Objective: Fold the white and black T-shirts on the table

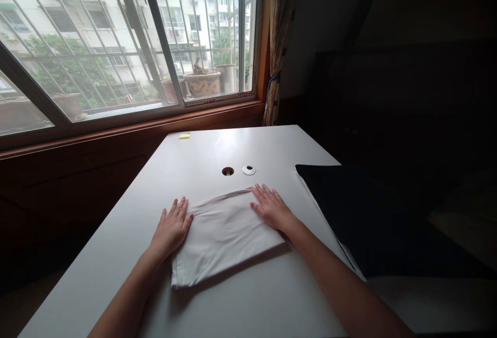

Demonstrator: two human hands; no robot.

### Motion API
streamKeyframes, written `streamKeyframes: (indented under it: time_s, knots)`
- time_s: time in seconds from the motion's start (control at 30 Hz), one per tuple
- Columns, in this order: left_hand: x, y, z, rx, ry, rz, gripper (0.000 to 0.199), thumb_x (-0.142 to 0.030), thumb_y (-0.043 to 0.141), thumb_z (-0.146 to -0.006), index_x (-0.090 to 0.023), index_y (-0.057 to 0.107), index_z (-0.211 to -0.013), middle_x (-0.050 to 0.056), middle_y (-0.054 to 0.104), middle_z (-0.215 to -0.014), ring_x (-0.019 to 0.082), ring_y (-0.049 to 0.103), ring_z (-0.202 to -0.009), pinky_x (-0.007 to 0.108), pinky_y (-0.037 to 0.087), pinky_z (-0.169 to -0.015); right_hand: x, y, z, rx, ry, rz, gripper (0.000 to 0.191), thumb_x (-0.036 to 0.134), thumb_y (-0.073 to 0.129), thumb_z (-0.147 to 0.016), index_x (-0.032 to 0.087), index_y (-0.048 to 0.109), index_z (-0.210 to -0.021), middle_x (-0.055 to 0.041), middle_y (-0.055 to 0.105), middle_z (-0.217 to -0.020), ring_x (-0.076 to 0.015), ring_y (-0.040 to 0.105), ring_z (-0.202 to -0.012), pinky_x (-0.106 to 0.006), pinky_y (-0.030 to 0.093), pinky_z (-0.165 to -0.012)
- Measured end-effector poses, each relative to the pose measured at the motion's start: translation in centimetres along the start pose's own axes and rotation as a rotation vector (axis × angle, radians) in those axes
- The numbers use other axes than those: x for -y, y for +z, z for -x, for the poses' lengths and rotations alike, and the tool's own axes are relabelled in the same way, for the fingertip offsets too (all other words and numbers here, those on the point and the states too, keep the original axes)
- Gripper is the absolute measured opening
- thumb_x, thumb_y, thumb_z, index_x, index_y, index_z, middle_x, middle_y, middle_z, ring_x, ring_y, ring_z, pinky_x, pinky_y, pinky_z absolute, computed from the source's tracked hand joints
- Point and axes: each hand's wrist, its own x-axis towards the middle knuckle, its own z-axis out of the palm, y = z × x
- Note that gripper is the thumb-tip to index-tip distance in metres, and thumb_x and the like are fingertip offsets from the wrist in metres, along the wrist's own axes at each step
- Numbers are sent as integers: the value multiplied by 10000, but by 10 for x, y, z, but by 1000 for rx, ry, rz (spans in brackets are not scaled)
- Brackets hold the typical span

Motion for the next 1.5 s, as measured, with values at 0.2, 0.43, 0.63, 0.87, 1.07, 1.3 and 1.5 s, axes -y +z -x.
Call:
streamKeyframes:
  time_s: [0.2, 0.43, 0.63, 0.87, 1.07, 1.3, 1.5]
  knots:
    - [18, -3, 6, -147, -116, 53, 647, -455, 202, -1074, -116, 289, -1618, 135, 224, -1708, 330, 161, -1588, 636, 226, -1234, -23, 6, 3, -132, 27, -10, 632, 479, 234, -1073, 148, 439, -1570, -92, 341, -1665, -290, 272, -1555, -494, 222, -1262]
    - [-74, -18, 35, -205, 325, -29, 601, -466, 297, -1077, -201, 313, -1617, 83, 298, -1691, 287, 197, -1585, 578, 235, -1260, -24, 8, 8, -212, -74, -87, 581, 465, 275, -1078, 184, 492, -1538, -83, 478, -1590, -292, 370, -1510, -498, 285, -1241]
    - [-107, 10, 45, -131, 362, -80, 657, -527, 299, -1066, -170, 297, -1619, 99, 279, -1684, 320, 225, -1574, 601, 251, -1246, -19, -1, 15, -124, -112, -65, 557, 522, 379, -1054, 274, 484, -1542, -39, 414, -1636, -292, 316, -1535, -518, 235, -1252]
    - [-60, 15, 63, -139, 221, -113, 691, -573, 326, -1048, -197, 278, -1626, 72, 248, -1692, 291, 238, -1573, 565, 231, -1264, -18, 0, 15, -124, -111, -32, 514, 489, 412, -1052, 320, 501, -1529, -26, 414, -1636, -298, 329, -1529, -530, 252, -1240]
    - [-35, 12, 85, -100, 71, -101, 638, -508, 258, -1072, -198, 258, -1630, 55, 222, -1699, 271, 205, -1583, 568, 257, -1250, -21, 9, 15, -178, -114, -6, 477, 447, 398, -1065, 345, 513, -1516, -17, 436, -1623, -292, 354, -1517, -532, 276, -1231]
    - [-32, -9, 78, -103, 50, -146, 586, -447, 304, -1062, -179, 418, -1571, 83, 350, -1660, 330, 175, -1585, 663, 232, -1226, -4, -4, 16, -268, -122, -82, 453, 272, 389, -1043, 225, 592, -1444, -73, 531, -1553, -273, 446, -1462, -534, 292, -1239]
    - [-59, -23, 37, -183, 255, -171, 542, -364, 354, -1047, -195, 464, -1550, 68, 322, -1674, 306, 224, -1576, 595, 243, -1257, 69, -11, 11, -162, -472, -171, 488, 283, 356, -1060, 184, 536, -1503, -96, 502, -1570, -241, 402, -1496, -478, 267, -1266]
